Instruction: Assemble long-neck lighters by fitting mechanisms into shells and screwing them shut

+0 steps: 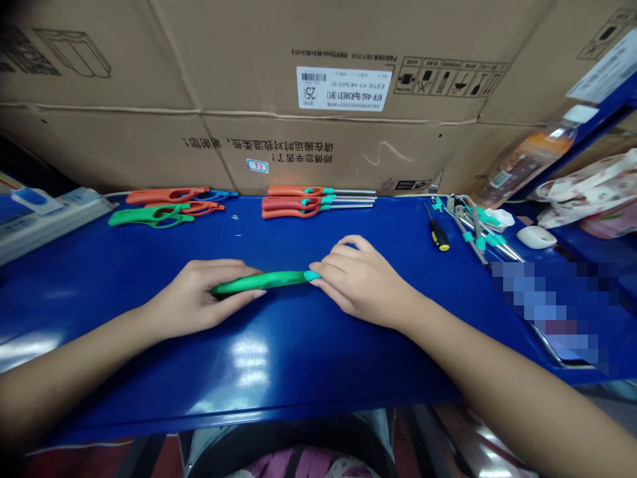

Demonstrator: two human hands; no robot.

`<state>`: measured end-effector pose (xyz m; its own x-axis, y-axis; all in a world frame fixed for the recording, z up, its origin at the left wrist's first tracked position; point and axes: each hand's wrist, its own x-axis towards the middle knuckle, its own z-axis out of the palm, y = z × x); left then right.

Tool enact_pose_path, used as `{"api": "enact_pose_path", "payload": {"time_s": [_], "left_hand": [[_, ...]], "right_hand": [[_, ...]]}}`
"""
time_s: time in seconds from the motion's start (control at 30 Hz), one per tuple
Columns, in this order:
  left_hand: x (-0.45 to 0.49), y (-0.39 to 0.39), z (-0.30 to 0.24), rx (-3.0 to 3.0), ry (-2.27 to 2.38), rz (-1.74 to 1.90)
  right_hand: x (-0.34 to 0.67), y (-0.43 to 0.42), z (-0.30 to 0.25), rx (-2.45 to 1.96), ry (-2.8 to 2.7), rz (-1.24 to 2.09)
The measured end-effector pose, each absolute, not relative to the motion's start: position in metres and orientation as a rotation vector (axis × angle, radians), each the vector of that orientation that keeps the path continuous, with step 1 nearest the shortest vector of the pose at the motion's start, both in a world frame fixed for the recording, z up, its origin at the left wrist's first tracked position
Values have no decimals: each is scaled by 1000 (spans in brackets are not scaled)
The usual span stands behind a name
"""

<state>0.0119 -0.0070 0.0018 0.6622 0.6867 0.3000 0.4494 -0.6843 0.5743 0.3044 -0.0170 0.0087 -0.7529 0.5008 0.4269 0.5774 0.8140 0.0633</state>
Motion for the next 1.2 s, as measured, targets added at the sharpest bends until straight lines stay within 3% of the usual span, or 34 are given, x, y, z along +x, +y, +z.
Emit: {"api": "enact_pose_path", "payload": {"time_s": [0.3, 0.53, 0.83, 1.2], "left_hand": [[23, -18, 7, 1685, 966, 468], [21, -28, 4, 2310, 912, 614], [18, -23, -2, 2653, 886, 596], [13, -3, -1, 2546, 1190, 594]], "right_hand": [[305, -15, 3, -790, -2558, 48], [300, -19, -5, -765, -2628, 171], [299, -15, -5, -953, -2575, 331], [317, 7, -12, -1169, -2342, 315]]}}
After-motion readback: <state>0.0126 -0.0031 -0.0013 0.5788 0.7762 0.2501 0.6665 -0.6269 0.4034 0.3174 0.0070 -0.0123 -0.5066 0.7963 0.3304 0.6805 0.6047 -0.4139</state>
